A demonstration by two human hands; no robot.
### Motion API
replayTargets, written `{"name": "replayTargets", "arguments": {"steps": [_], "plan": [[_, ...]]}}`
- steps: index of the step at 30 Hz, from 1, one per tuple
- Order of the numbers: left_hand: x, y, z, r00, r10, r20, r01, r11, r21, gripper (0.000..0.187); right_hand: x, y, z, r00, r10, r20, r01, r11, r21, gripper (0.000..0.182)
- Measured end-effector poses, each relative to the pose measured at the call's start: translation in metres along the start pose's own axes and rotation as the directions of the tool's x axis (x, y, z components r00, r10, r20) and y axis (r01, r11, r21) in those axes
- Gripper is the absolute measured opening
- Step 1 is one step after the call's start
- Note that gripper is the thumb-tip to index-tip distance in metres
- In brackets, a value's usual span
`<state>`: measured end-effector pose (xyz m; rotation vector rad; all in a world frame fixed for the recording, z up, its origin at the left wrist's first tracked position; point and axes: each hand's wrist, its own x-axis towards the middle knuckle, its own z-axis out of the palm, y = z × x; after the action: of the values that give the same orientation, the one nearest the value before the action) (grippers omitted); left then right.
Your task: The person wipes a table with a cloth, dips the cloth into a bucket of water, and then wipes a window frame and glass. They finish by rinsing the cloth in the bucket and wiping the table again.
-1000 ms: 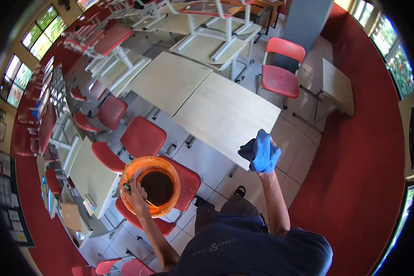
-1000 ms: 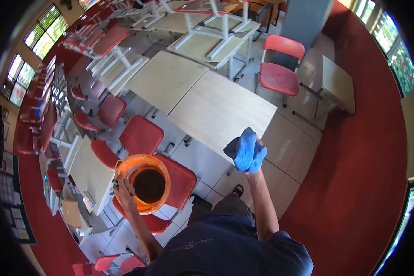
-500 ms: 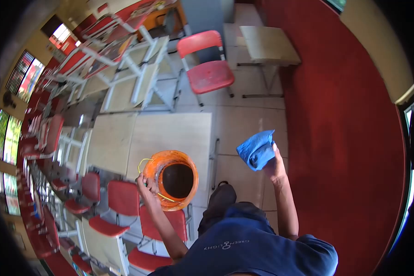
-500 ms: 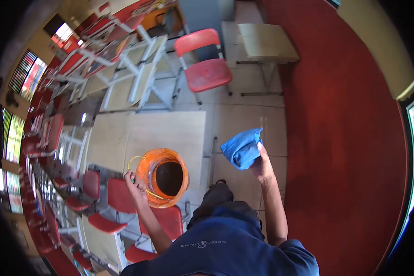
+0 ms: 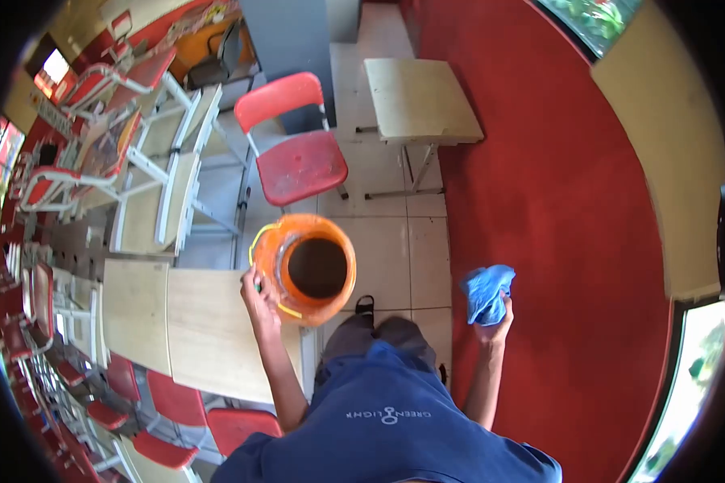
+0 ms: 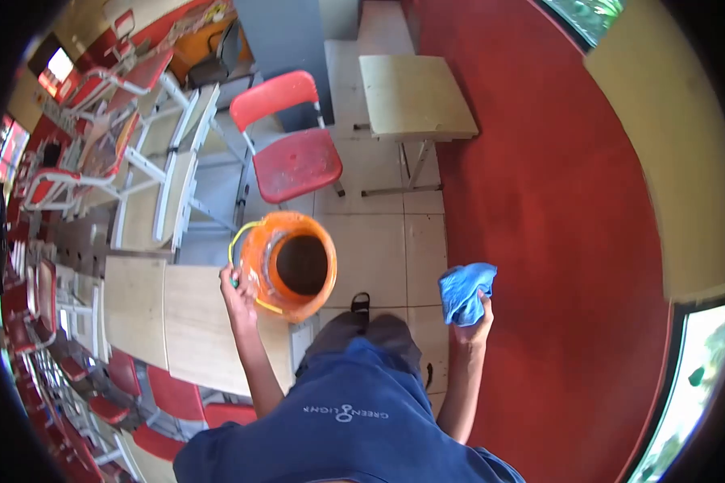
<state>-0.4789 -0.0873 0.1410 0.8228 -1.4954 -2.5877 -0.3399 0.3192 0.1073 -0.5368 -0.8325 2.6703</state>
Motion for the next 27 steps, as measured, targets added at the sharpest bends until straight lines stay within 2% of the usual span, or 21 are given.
{"name": "replayTargets", "arguments": {"steps": [1,4,6,8,10,12,14,15,16,17,18,20,22,25,27], "plan": [[0.006,-0.004,0.005,1.000,-0.004,0.002,0.004,0.999,-0.042,0.032,0.009,-0.002,0.001,0.997,0.012,0.072,-0.015,0.999,0.040,0.049],[0.025,-0.006,0.029,0.998,-0.018,-0.066,0.012,0.996,-0.092,0.032,0.076,-0.005,0.034,0.998,0.060,-0.006,-0.060,0.998,-0.006,0.052],[0.034,-0.004,0.030,0.989,0.052,-0.136,-0.063,0.995,-0.078,0.032,0.120,0.004,0.067,0.994,0.072,0.078,-0.061,0.989,-0.135,0.047],[0.042,-0.005,0.031,0.968,0.056,-0.246,-0.084,0.991,-0.105,0.033,0.175,0.017,0.081,0.979,0.188,0.075,-0.167,0.960,-0.224,0.061],[0.042,-0.009,0.038,0.901,0.222,-0.373,-0.235,0.972,0.010,0.036,0.228,0.033,0.105,0.933,0.348,0.088,-0.342,0.936,-0.077,0.068],[0.040,-0.007,0.037,0.842,0.187,-0.506,-0.169,0.982,0.081,0.035,0.275,0.053,0.143,0.850,0.460,0.255,-0.462,0.885,-0.058,0.074],[0.038,-0.005,0.058,0.770,0.290,-0.569,-0.242,0.957,0.160,0.037,0.328,0.082,0.147,0.810,0.572,0.127,-0.553,0.818,-0.156,0.071],[0.039,-0.004,0.062,0.736,0.273,-0.619,-0.211,0.962,0.174,0.038,0.349,0.091,0.158,0.782,0.612,0.117,-0.589,0.787,-0.183,0.071],[0.040,-0.009,0.064,0.703,0.268,-0.658,-0.203,0.963,0.175,0.038,0.364,0.104,0.171,0.723,0.668,0.178,-0.616,0.739,-0.272,0.070],[0.047,-0.014,0.064,0.650,0.310,-0.694,-0.226,0.950,0.214,0.038,0.379,0.122,0.188,0.653,0.717,0.246,-0.629,0.693,-0.353,0.069],[0.053,-0.013,0.064,0.598,0.352,-0.720,-0.241,0.936,0.257,0.037,0.391,0.136,0.204,0.621,0.744,0.247,-0.655,0.666,-0.357,0.069],[0.057,-0.010,0.078,0.536,0.339,-0.773,-0.209,0.940,0.268,0.036,0.418,0.147,0.223,0.543,0.800,0.254,-0.544,0.566,-0.620,0.066],[0.062,-0.001,0.080,0.489,0.360,-0.794,-0.259,0.930,0.262,0.035,0.430,0.165,0.239,0.503,0.826,0.257,-0.544,0.533,-0.648,0.065],[0.071,0.013,0.069,0.439,0.318,-0.840,-0.259,0.940,0.220,0.034,0.438,0.191,0.266,0.533,0.801,0.271,-0.529,0.567,-0.632,0.065],[0.077,0.027,0.067,0.449,0.295,-0.844,-0.302,0.938,0.168,0.032,0.450,0.203,0.273,0.552,0.792,0.262,-0.546,0.580,-0.604,0.062]]}}
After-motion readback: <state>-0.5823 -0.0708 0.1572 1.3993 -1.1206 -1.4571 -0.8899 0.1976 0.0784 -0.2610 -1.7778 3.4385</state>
